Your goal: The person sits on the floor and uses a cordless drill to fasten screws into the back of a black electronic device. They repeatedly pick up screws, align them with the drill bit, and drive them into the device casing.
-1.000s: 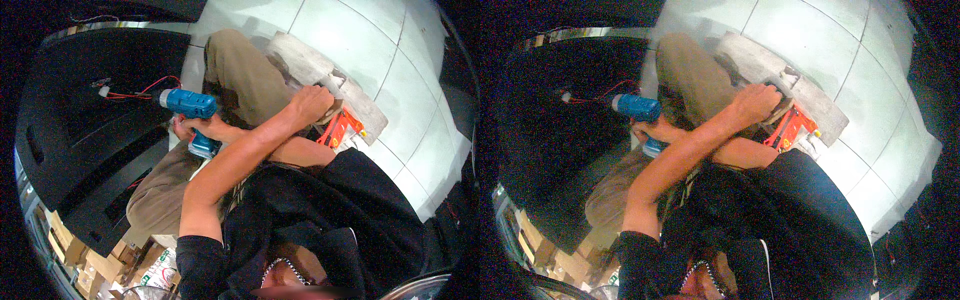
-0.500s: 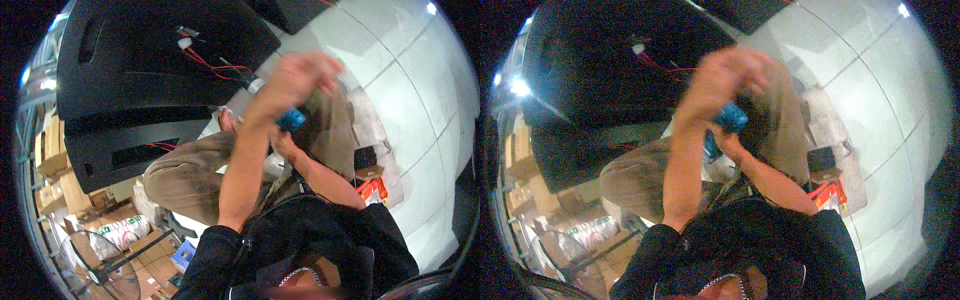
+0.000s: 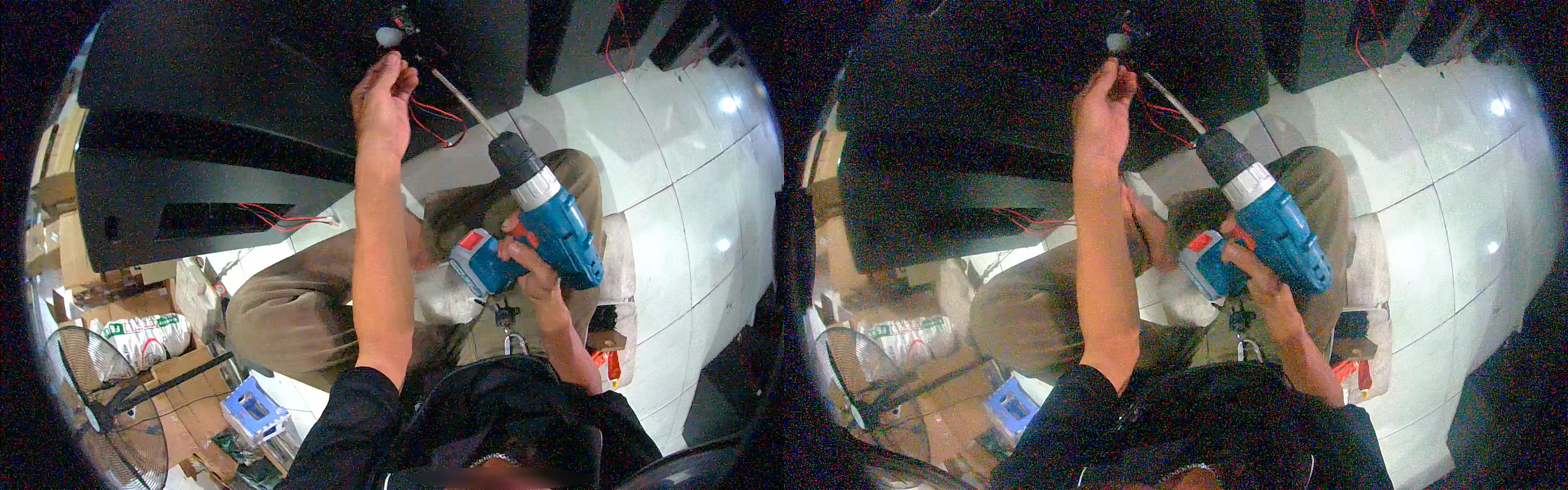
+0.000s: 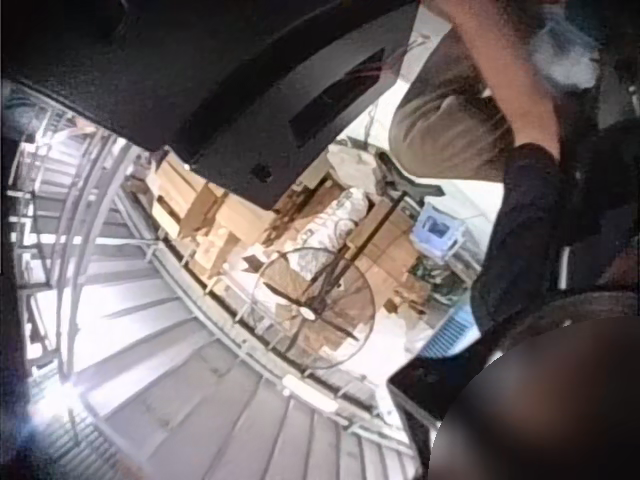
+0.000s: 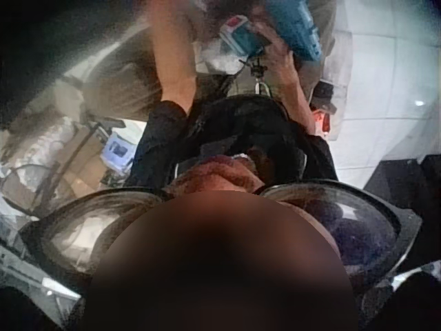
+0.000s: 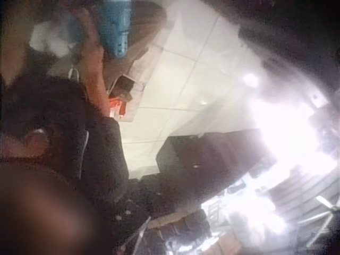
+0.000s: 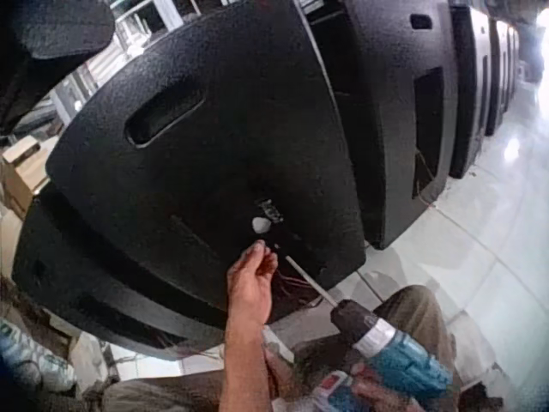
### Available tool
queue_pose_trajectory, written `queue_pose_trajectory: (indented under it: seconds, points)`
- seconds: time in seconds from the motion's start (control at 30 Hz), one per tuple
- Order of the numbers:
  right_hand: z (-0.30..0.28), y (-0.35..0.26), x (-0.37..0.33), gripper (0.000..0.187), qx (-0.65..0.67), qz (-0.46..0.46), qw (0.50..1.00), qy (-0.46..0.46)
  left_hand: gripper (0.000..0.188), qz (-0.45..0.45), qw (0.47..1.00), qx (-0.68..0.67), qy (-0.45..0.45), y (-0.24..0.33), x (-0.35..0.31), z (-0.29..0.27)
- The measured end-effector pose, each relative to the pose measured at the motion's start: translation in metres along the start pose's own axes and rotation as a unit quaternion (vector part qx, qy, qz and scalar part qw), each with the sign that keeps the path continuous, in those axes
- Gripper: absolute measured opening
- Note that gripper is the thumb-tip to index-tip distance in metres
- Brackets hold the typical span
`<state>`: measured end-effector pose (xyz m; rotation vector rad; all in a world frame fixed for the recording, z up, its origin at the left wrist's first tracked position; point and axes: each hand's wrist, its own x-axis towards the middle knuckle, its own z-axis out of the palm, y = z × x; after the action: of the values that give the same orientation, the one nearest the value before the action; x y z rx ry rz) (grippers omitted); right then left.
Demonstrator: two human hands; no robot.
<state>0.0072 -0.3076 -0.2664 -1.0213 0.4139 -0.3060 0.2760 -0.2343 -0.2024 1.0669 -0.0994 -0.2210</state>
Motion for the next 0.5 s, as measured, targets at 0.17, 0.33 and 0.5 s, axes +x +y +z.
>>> queue_pose_trajectory:
  seconds: [0.17, 0.33, 0.5]
  points:
    - [-0.002, -0.005, 0.005, 0.032, 0.009, 0.012, 1.0, -0.001, 0.012, -0.099, 0.975, -0.197, -0.017, 0.0, 0.006, 0.001]
    - [0.001, -0.004, 0.012, 0.032, 0.041, 0.0, 0.999, -0.025, 0.013, -0.101, 0.974, -0.202, -0.005, -0.001, 0.008, -0.004]
    - [0.004, -0.006, 0.016, 0.032, 0.034, 0.005, 0.999, -0.013, 0.013, -0.101, 0.978, -0.181, -0.005, -0.004, 0.012, -0.007]
